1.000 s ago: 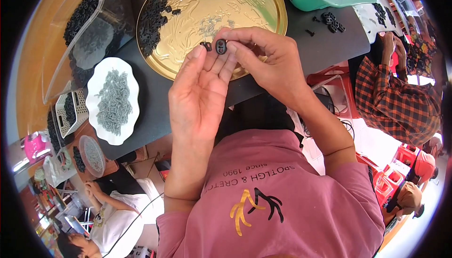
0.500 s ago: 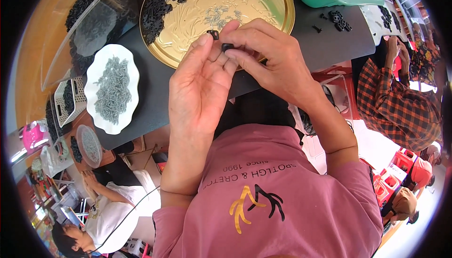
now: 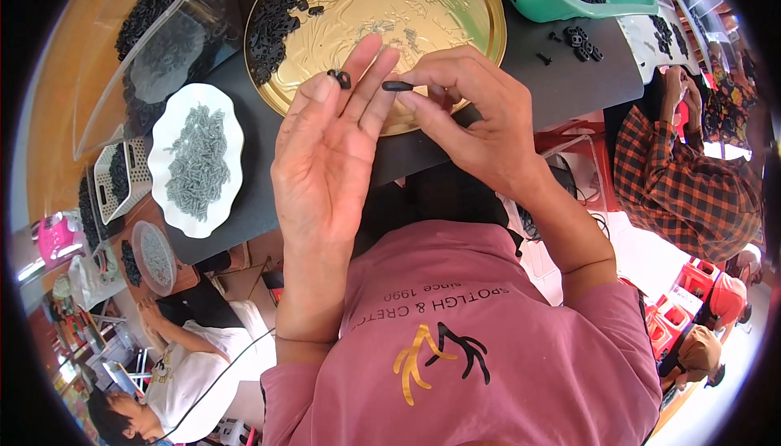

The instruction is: The person assembles fasteners by picking up plastic components and screws from a tray and inserting the screws into the plastic pieces by hand.

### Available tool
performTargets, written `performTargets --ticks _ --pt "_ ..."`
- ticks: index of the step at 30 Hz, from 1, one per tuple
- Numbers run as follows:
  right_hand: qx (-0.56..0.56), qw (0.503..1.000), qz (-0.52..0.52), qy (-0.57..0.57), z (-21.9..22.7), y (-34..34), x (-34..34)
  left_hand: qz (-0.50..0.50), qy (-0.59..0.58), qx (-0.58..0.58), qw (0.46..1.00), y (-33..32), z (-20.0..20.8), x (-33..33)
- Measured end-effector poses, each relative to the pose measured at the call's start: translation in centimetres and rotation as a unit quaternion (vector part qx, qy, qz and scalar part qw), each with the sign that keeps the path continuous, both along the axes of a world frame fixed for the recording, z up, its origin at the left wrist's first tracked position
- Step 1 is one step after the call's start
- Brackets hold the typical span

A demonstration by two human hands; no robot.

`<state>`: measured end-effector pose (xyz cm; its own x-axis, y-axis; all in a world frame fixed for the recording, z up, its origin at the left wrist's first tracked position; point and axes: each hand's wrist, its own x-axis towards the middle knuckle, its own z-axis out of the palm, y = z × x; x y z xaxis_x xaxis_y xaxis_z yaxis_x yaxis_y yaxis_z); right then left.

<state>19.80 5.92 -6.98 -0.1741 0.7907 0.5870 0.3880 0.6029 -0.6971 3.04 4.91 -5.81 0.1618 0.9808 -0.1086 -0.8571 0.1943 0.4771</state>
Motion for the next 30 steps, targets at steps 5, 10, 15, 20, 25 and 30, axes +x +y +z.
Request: performTargets --ticks 5,10,15,20,25,30 --pt "-0.081 0.984 0.032 0.158 -0.4 -0.2 -0.1 0.002 0.072 0.045 0.996 -0.7 -1.0 -0.8" --pt "-0.355 0.844 0.092 0.392 1.6 0.1 0.2 -0.009 0.209 0.061 0.976 -1.1 -1.6 -0.1" --pt "-0.41 0.812 0.076 0.409 1.6 0.2 0.3 0.01 0.24 0.069 0.968 -0.8 -1.7 0.5" --pt "-0.419 0.794 0.076 0.434 1.5 0.2 -0.3 0.015 0.231 0.056 0.971 -0.6 -1.4 1.1" --pt "-0.406 0.812 0.053 0.415 1.4 0.2 -0.5 0.03 0.256 0.067 0.964 -0.4 -1.5 1.0" --pt "-0.382 0.835 0.038 0.394 1.1 0.1 -0.6 0.034 0.268 0.059 0.961 -0.2 -1.3 1.1"
